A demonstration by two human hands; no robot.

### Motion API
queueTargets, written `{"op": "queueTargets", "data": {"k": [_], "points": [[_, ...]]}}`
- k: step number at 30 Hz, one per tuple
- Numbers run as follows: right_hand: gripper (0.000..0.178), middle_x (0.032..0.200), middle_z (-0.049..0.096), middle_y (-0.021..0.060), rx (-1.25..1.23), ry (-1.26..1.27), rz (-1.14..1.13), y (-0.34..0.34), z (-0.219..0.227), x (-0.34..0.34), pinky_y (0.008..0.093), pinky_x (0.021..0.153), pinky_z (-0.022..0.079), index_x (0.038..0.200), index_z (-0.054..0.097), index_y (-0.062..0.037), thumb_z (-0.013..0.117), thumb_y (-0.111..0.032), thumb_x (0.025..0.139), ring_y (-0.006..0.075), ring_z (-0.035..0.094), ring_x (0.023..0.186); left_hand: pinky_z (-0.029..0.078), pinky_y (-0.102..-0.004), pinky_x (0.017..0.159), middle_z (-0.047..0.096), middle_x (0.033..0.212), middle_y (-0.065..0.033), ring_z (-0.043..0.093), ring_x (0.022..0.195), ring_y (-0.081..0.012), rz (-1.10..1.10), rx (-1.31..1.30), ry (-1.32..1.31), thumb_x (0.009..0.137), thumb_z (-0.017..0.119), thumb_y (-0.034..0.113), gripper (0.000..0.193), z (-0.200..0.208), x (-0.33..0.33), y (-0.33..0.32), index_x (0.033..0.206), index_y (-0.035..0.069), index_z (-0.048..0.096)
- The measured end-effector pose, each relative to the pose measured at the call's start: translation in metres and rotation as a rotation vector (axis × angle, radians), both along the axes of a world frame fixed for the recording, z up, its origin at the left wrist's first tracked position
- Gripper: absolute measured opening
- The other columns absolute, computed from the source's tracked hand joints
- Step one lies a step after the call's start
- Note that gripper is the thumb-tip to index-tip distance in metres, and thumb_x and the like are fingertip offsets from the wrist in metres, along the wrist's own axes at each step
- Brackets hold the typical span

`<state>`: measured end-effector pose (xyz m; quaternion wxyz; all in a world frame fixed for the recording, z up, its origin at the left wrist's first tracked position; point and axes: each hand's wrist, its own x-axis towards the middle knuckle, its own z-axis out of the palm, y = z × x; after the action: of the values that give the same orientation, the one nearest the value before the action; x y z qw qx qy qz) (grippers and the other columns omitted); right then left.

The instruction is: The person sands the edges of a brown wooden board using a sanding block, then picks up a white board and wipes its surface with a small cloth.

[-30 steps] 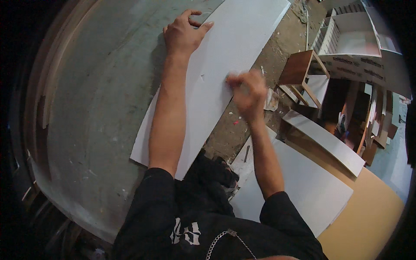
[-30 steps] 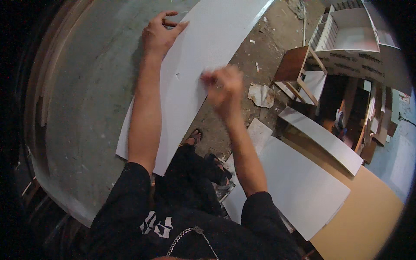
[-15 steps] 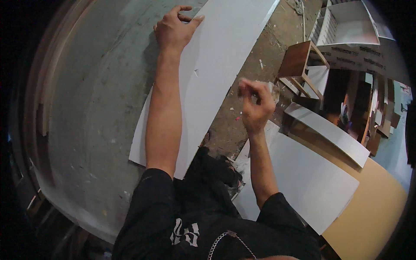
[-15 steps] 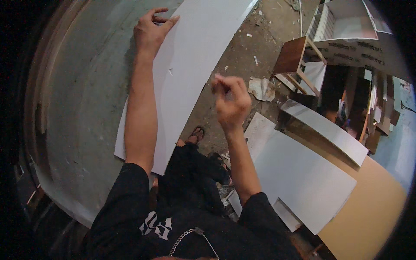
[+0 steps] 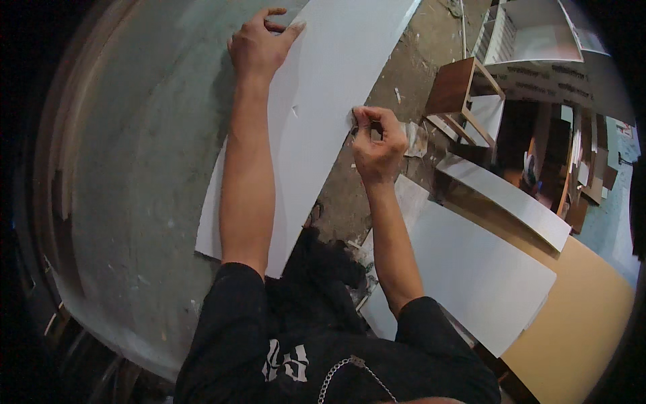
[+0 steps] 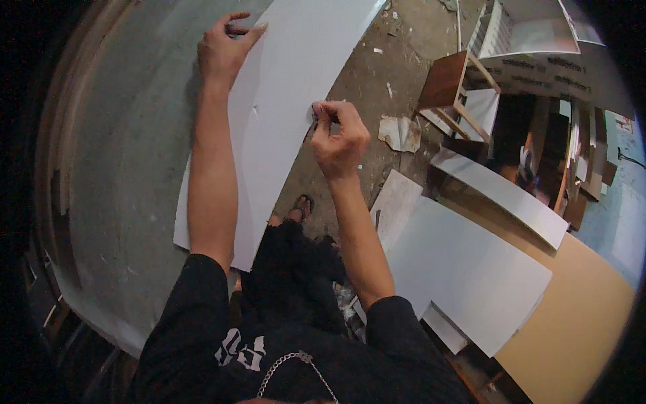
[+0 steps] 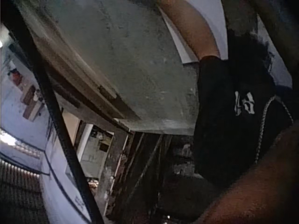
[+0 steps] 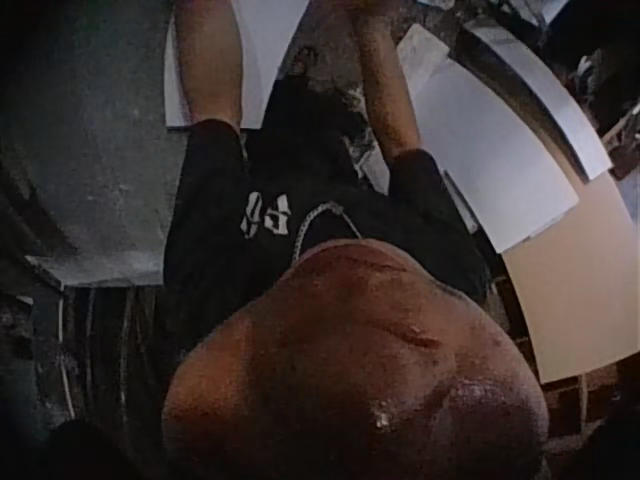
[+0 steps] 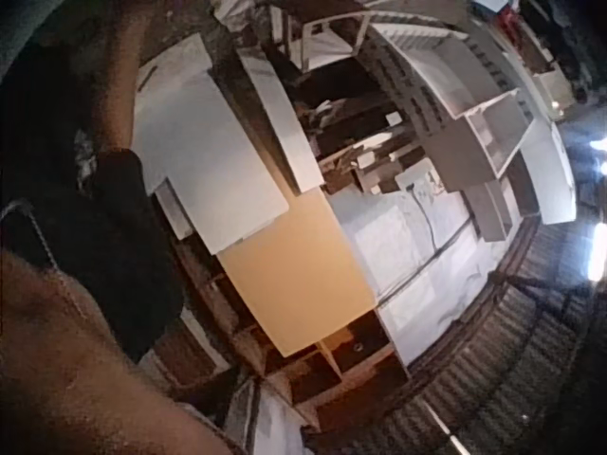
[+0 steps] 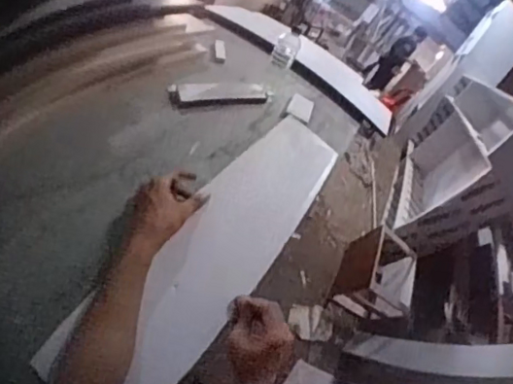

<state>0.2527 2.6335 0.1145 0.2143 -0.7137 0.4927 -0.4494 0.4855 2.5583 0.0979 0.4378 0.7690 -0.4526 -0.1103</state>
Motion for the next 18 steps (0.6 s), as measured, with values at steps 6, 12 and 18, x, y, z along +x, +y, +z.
{"op": "queueTargets", "data": {"k": [6, 12, 18], "points": [[0.008, 0.08, 0.067, 0.0135, 0.03, -0.005, 0.031, 0.012, -0.005, 0.002, 0.0309, 0.065, 0.052, 0.084, 0.063, 0.0002, 0.067, 0.005, 0.08, 0.0244, 0.067, 0.07, 0.041, -0.0468, 0.097, 0.076, 0.089, 0.0004, 0.07, 0.084, -0.0212, -0.006, 0.009, 0.02, 0.075, 0.077, 0.051, 0.047, 0.001, 0.003, 0.0, 0.11, 0.02, 0.071], [0.005, 0.075, 0.065, 0.0128, 0.081, -0.063, -0.027, 0.01, -0.001, 0.008, 0.0306, 0.063, 0.051, 0.084, 0.063, 0.0011, 0.068, 0.001, 0.085, 0.0206, 0.065, 0.065, 0.05, -0.0391, 0.084, 0.076, 0.091, -0.0039, 0.071, 0.085, -0.0221, -0.011, -0.014, -0.016, 0.075, 0.079, 0.049, 0.05, 0.002, 0.0, 0.001, 0.112, 0.016, 0.071], [0.006, 0.074, 0.065, 0.0127, 0.109, -0.045, -0.02, -0.002, -0.003, 0.004, 0.0307, 0.062, 0.051, 0.084, 0.063, 0.0011, 0.069, 0.0, 0.085, 0.0195, 0.064, 0.065, 0.042, -0.0462, 0.095, 0.076, 0.089, 0.0008, 0.071, 0.088, -0.0208, -0.01, 0.012, 0.04, 0.076, 0.077, 0.051, 0.046, 0.005, 0.0, 0.002, 0.109, 0.02, 0.07]]}}
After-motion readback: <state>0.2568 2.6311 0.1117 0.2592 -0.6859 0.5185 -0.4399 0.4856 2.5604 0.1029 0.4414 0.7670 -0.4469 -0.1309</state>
